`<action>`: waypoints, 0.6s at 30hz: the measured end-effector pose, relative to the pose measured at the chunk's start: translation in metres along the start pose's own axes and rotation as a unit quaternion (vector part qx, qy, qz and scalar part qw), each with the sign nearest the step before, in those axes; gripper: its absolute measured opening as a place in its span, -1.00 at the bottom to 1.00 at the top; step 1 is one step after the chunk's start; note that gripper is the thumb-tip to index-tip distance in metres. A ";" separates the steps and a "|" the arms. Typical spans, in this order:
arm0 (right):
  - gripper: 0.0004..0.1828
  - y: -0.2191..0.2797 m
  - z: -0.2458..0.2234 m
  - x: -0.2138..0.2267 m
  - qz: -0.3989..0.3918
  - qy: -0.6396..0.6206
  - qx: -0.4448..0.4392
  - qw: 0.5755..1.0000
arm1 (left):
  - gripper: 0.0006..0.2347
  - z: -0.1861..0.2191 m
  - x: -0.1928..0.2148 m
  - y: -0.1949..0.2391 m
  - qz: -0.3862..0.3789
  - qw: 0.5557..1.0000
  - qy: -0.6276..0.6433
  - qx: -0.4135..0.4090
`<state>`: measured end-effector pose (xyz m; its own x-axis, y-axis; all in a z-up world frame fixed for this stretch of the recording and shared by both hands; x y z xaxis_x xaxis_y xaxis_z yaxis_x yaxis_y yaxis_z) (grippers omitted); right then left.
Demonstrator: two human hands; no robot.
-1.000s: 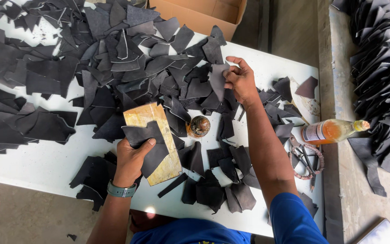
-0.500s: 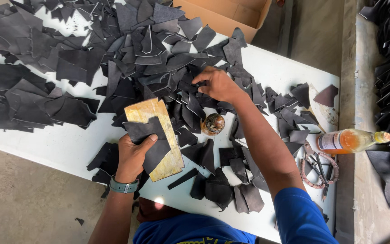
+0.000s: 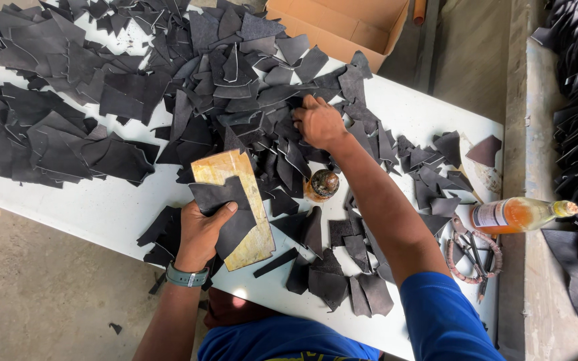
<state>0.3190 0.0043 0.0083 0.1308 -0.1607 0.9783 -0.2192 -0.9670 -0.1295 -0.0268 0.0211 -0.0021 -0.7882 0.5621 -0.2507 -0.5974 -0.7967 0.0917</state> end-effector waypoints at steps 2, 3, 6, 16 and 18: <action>-0.85 0.007 0.008 -0.006 0.031 -0.008 0.020 0.999 | -0.83 -0.001 0.000 -0.001 -0.002 1.000 0.007 0.001; -0.86 0.009 0.014 -0.007 0.033 -0.055 0.014 0.998 | -0.83 -0.002 0.001 0.000 -0.003 1.000 0.010 0.003; -0.84 0.015 0.028 0.000 0.036 -0.190 -0.028 0.981 | -0.83 -0.004 0.000 0.000 -0.008 1.000 0.009 0.000; -0.75 0.068 0.051 0.044 0.073 -0.444 -0.154 0.880 | -0.83 -0.005 -0.015 -0.005 -0.037 0.999 0.017 0.001; -0.75 0.078 0.058 0.048 0.086 -0.446 -0.174 0.874 | -0.83 -0.006 -0.017 -0.006 -0.041 0.999 0.018 0.004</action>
<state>0.3642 -0.0908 0.0358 0.7339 -0.5380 0.4148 -0.5707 -0.8194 -0.0531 -0.0089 0.0144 -0.0042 -0.7307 0.6170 -0.2923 -0.6611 -0.7463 0.0771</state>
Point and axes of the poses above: each hand's wrist, its own y-axis away from the middle knuckle, its own x-axis out of the back of the hand, z = x × y, the point moved 3 cm from there along -y, towards the middle knuckle, and after that the axes turned 1 degree about y, right-handed, at the moved point
